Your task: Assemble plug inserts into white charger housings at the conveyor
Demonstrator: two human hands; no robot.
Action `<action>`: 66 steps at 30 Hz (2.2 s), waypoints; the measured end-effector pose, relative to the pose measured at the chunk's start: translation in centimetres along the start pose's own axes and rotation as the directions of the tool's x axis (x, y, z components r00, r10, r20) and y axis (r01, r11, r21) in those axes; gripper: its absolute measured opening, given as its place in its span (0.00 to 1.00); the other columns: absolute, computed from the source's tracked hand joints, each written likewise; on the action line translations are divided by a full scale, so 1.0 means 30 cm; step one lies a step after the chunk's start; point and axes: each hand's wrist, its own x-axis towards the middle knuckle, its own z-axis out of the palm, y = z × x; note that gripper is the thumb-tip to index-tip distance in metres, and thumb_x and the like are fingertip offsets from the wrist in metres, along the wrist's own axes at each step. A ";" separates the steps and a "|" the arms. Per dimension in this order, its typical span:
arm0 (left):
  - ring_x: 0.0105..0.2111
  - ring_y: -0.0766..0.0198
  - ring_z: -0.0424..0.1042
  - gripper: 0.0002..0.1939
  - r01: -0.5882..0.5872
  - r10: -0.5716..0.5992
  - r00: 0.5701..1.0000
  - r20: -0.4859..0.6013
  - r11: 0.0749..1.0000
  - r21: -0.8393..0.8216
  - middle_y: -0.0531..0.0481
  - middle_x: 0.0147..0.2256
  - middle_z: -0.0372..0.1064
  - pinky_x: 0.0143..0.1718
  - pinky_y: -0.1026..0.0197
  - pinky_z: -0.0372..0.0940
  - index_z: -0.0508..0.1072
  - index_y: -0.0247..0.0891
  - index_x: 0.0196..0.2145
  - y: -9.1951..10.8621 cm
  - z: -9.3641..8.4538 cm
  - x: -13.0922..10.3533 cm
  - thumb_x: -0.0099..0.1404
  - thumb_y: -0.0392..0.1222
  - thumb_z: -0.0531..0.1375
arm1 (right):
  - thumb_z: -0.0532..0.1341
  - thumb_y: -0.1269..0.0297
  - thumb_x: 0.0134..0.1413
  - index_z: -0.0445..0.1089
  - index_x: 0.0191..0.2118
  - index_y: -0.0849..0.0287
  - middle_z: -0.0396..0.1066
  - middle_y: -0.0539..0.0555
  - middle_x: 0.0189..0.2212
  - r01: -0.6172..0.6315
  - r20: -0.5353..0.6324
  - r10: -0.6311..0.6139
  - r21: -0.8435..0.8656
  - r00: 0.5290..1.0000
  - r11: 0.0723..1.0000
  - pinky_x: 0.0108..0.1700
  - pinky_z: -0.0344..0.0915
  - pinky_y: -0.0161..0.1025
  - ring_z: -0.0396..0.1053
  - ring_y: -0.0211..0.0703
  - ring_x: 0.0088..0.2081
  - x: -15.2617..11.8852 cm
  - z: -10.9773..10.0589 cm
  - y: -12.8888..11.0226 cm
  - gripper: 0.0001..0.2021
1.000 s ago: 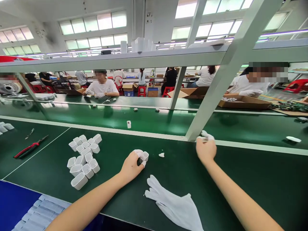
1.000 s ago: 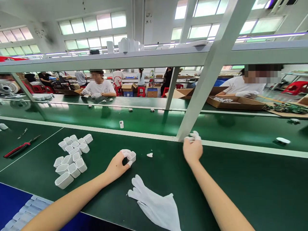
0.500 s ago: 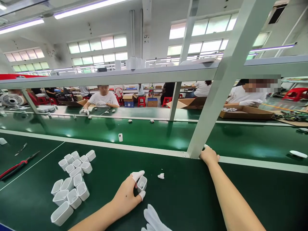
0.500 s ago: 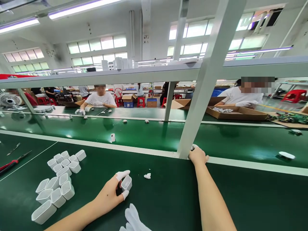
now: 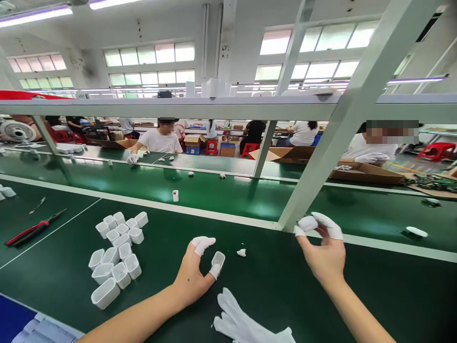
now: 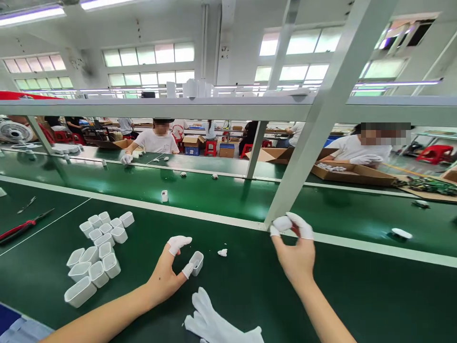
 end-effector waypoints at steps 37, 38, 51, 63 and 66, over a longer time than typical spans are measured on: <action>0.44 0.55 0.74 0.28 0.363 -0.219 0.927 0.304 0.722 -0.588 0.40 0.43 0.74 0.49 0.53 0.68 0.67 0.32 0.54 0.025 -0.004 -0.015 0.56 0.41 0.65 | 0.64 0.56 0.56 0.63 0.56 0.49 0.69 0.56 0.48 -0.091 0.545 -0.105 0.320 0.831 0.943 0.55 0.64 0.55 0.70 0.50 0.46 -0.440 0.160 -0.305 0.23; 0.45 0.54 0.74 0.29 0.374 -0.217 0.922 0.320 0.707 -0.600 0.40 0.43 0.75 0.50 0.52 0.68 0.67 0.33 0.55 0.023 -0.005 -0.017 0.57 0.41 0.65 | 0.64 0.56 0.56 0.63 0.56 0.49 0.69 0.56 0.47 -0.074 0.539 -0.117 0.318 0.834 0.945 0.54 0.65 0.54 0.70 0.50 0.45 -0.436 0.158 -0.310 0.22; 0.48 0.50 0.73 0.31 0.475 -0.291 0.880 0.375 0.574 -0.667 0.39 0.46 0.75 0.54 0.48 0.66 0.67 0.33 0.56 0.031 0.006 -0.025 0.58 0.51 0.64 | 0.63 0.61 0.54 0.67 0.51 0.52 0.73 0.54 0.44 0.124 0.527 -0.211 0.195 0.823 0.973 0.44 0.72 0.45 0.73 0.50 0.45 -0.403 0.154 -0.342 0.17; 0.44 0.53 0.75 0.25 0.507 -0.389 0.862 0.325 0.650 -0.565 0.41 0.44 0.76 0.51 0.51 0.69 0.71 0.33 0.50 0.046 -0.005 -0.015 0.56 0.44 0.66 | 0.60 0.67 0.55 0.65 0.53 0.51 0.72 0.54 0.45 0.215 0.526 -0.307 0.231 0.793 0.949 0.46 0.72 0.46 0.71 0.51 0.47 -0.407 0.163 -0.351 0.19; 0.42 0.56 0.75 0.26 0.524 -0.377 0.851 0.365 0.582 -0.622 0.42 0.42 0.75 0.47 0.55 0.69 0.71 0.34 0.49 0.038 0.006 -0.016 0.54 0.47 0.67 | 0.60 0.69 0.54 0.66 0.52 0.50 0.71 0.54 0.45 0.242 0.506 -0.344 0.258 0.791 0.935 0.46 0.72 0.46 0.71 0.50 0.46 -0.411 0.164 -0.356 0.18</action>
